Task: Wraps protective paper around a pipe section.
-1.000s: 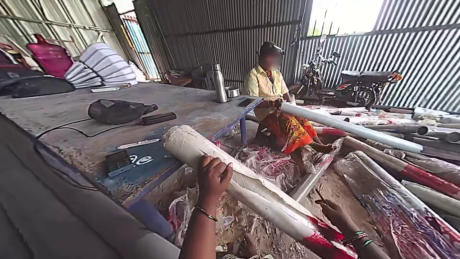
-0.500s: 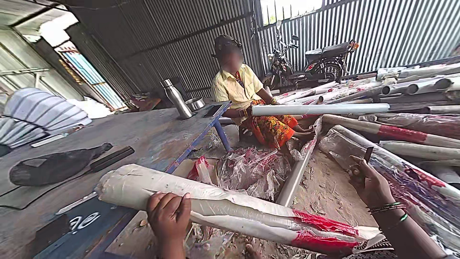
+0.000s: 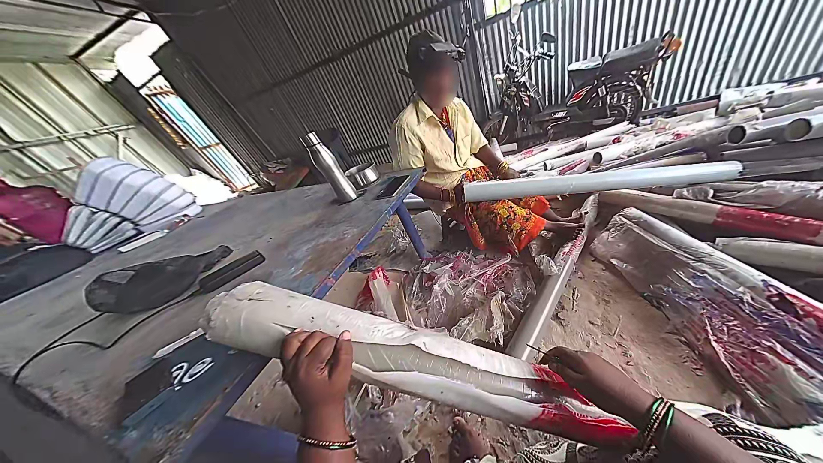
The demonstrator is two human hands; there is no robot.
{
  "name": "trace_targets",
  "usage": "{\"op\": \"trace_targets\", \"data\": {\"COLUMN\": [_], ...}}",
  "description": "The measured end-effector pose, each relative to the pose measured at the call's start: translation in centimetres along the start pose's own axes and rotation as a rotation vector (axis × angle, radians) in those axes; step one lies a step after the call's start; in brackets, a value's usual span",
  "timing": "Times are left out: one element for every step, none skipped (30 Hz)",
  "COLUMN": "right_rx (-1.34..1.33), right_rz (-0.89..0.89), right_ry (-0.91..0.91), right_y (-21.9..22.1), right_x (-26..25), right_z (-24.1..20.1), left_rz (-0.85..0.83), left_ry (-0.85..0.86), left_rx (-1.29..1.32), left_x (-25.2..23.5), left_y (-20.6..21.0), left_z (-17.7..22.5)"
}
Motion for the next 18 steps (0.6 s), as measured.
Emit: {"op": "trace_targets", "data": {"right_rx": [-0.005,-0.027,-0.065,-0.107,-0.144,-0.17,-0.186,-0.196,-0.2,-0.198,-0.197,-0.194,-0.19,-0.183,-0.175,-0.166,-0.155,-0.143], "right_rz": [0.011,0.034,0.061,0.092,0.124,0.157,0.186,0.204,0.215,0.221,0.222,0.22,0.221,0.22,0.222,0.225,0.227,0.23], "right_ry": [0.004,0.011,0.02,0.029,0.036,0.044,0.05,0.055,0.06,0.063,0.064,0.063,0.064,0.068,0.071,0.071,0.071,0.069], "right_y": [-0.1,-0.3,-0.5,-0.6,-0.7,-0.8,-0.9,-1.0,-0.9,-0.9,-0.9,-0.8,-0.8,-0.7,-0.7,-0.6,-0.6,-0.6], "right_x": [-0.1,-0.1,-0.2,-0.3,-0.4,-0.4,-0.4,-0.4,-0.4,-0.4,-0.3,-0.3,-0.3,-0.3,-0.3,-0.4,-0.4,-0.4], "right_z": [0.1,0.4,0.8,1.1,1.4,1.5,1.6,1.6,1.5,1.4,1.3,1.2,1.2,1.3,1.4,1.4,1.4,1.4], "left_rz": [0.003,0.005,0.005,0.004,0.001,0.0,-0.001,0.001,0.002,0.003,0.002,0.002,0.001,-0.002,0.0,0.003,0.001,-0.001], "left_ry": [0.0,0.0,-0.001,-0.002,-0.005,-0.008,-0.011,-0.014,-0.013,-0.01,-0.007,-0.004,-0.003,-0.005,-0.007,-0.009,-0.009,-0.011], "left_rx": [0.002,0.005,0.009,0.011,0.01,0.01,0.013,0.013,0.012,0.012,0.011,0.013,0.01,0.007,0.005,0.005,0.006,0.006], "left_x": [0.0,0.0,0.0,0.0,0.0,0.0,0.0,0.0,0.0,0.0,-0.1,-0.1,-0.1,-0.1,-0.1,-0.1,-0.1,-0.1], "left_y": [0.0,0.1,0.1,0.1,0.1,0.0,0.0,0.0,0.0,0.0,0.1,0.0,0.0,0.0,0.0,0.0,0.0,0.0], "left_z": [0.0,0.0,0.0,0.0,0.0,0.0,0.0,0.0,0.1,0.1,0.1,0.1,0.1,0.2,0.2,0.2,0.2,0.2]}}
Point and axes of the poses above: each hand's wrist, its own x-axis away from the middle knuckle, its own y-axis out of the palm, z = x × y, the point moved 3 cm from there along -x, towards the middle knuckle, and after that the axes turned 3 degrees about -y, right-handed, at the moved point
